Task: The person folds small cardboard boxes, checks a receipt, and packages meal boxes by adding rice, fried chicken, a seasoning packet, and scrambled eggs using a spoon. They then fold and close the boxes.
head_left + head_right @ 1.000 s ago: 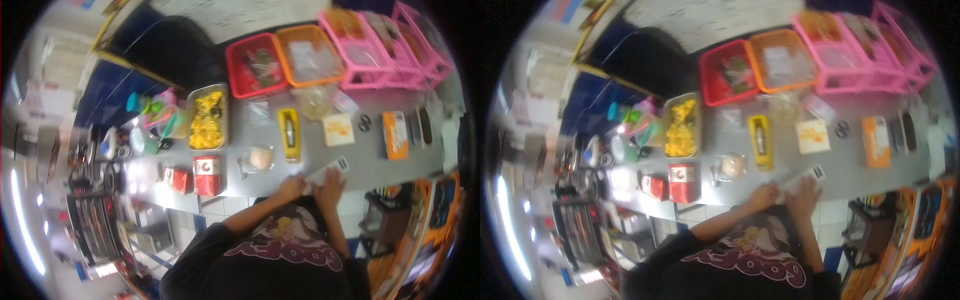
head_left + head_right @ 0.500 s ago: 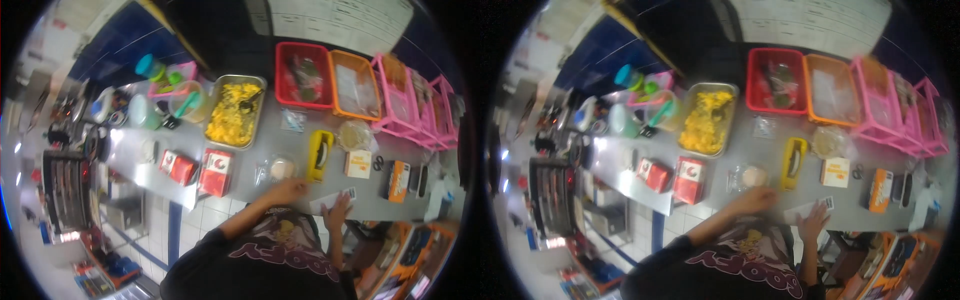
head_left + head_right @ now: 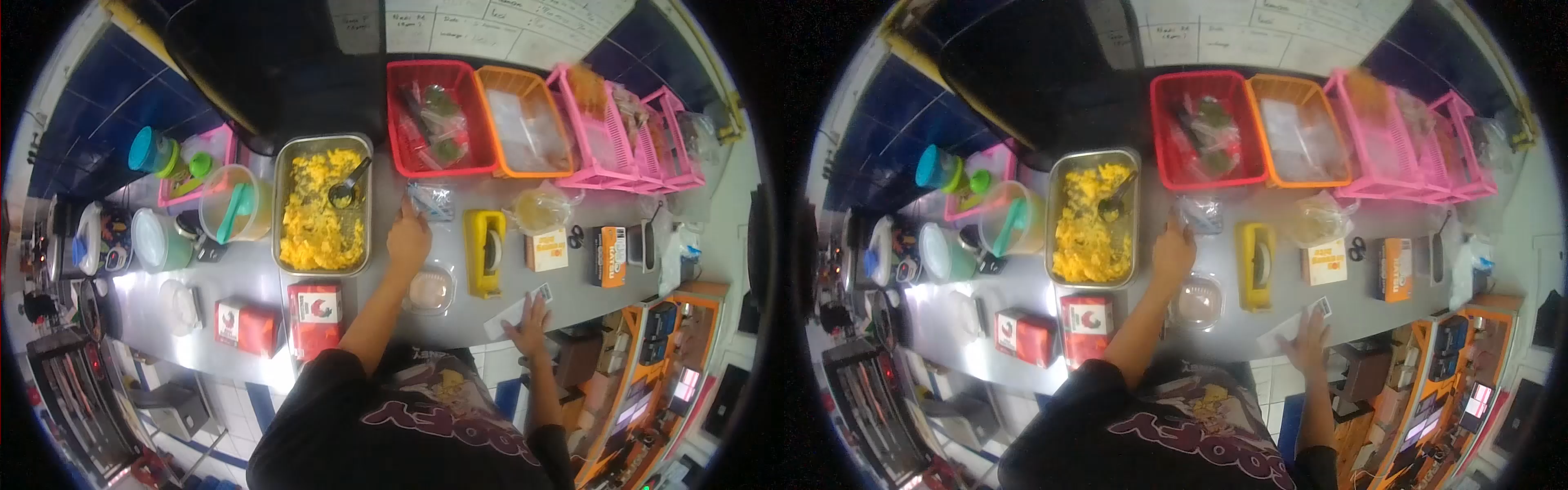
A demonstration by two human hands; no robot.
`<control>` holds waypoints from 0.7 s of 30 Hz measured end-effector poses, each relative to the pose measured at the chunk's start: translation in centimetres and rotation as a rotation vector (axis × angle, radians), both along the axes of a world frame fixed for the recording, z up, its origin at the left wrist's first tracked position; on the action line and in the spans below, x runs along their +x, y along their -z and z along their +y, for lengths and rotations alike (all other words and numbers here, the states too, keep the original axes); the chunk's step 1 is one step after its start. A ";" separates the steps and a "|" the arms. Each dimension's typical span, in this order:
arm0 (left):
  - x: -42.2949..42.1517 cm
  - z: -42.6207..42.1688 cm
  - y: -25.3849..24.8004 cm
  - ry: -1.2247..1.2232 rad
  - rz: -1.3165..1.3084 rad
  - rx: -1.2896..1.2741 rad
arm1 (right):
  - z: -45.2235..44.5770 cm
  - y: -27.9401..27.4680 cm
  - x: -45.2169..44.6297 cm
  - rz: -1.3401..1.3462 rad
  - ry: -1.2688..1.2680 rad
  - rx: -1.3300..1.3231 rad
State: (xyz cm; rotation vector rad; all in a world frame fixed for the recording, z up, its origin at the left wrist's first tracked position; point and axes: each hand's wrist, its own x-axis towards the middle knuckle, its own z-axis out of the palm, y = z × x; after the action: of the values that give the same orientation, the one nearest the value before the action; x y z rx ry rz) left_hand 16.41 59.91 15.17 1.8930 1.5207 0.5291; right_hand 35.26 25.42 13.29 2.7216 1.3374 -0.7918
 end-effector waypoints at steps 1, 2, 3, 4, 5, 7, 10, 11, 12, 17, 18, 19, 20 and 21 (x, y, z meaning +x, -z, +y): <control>0.2 0.6 0.6 0.047 -0.026 -0.066 | 0.1 0.1 0.2 -0.017 0.010 0.006; 0.5 0.9 1.3 0.094 -0.047 -0.134 | 0.0 0.2 0.2 -0.024 0.005 -0.008; 0.8 0.8 1.5 0.103 -0.051 -0.134 | 0.0 0.1 0.0 -0.023 -0.001 -0.025; 0.8 0.7 1.8 0.092 -0.090 -0.119 | -0.1 0.1 -0.1 -0.023 0.007 -0.027; 0.7 0.5 2.1 0.080 -0.127 -0.105 | -0.1 0.1 0.0 -0.014 0.007 -0.028; 0.9 1.0 2.2 -0.056 -0.183 -0.015 | 0.5 -0.6 -0.1 -0.009 0.008 -0.021; 1.4 3.6 0.9 -0.216 -0.409 0.023 | 0.8 -0.9 -0.3 0.040 0.062 -0.057; 1.9 4.6 0.3 -0.238 -0.577 -0.038 | 0.6 -0.5 -0.1 0.027 0.044 -0.048; 2.5 5.5 0.1 -0.238 -0.581 -0.035 | 0.4 -0.4 0.0 0.013 0.024 -0.038; 4.0 9.2 0.8 -0.325 -0.452 -0.091 | 0.5 -0.4 0.0 0.009 0.019 -0.029; 4.4 9.7 2.3 -0.326 -0.456 -0.085 | 0.3 -0.4 0.0 -0.004 0.010 -0.028; 4.6 10.2 4.3 -0.284 -0.503 -0.063 | -0.1 -0.3 -0.1 -0.004 0.001 -0.024; 4.1 10.5 5.4 -0.256 -0.545 -0.038 | -0.6 0.0 0.0 -0.002 -0.005 0.005; 3.8 10.5 5.3 -0.203 -0.503 0.019 | -0.6 0.6 0.4 0.004 -0.038 0.037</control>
State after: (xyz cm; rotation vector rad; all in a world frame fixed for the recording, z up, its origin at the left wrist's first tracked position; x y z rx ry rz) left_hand 20.25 70.39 9.85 1.4730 1.3699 1.0269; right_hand 35.70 24.86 12.70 2.7145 1.4146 -0.7786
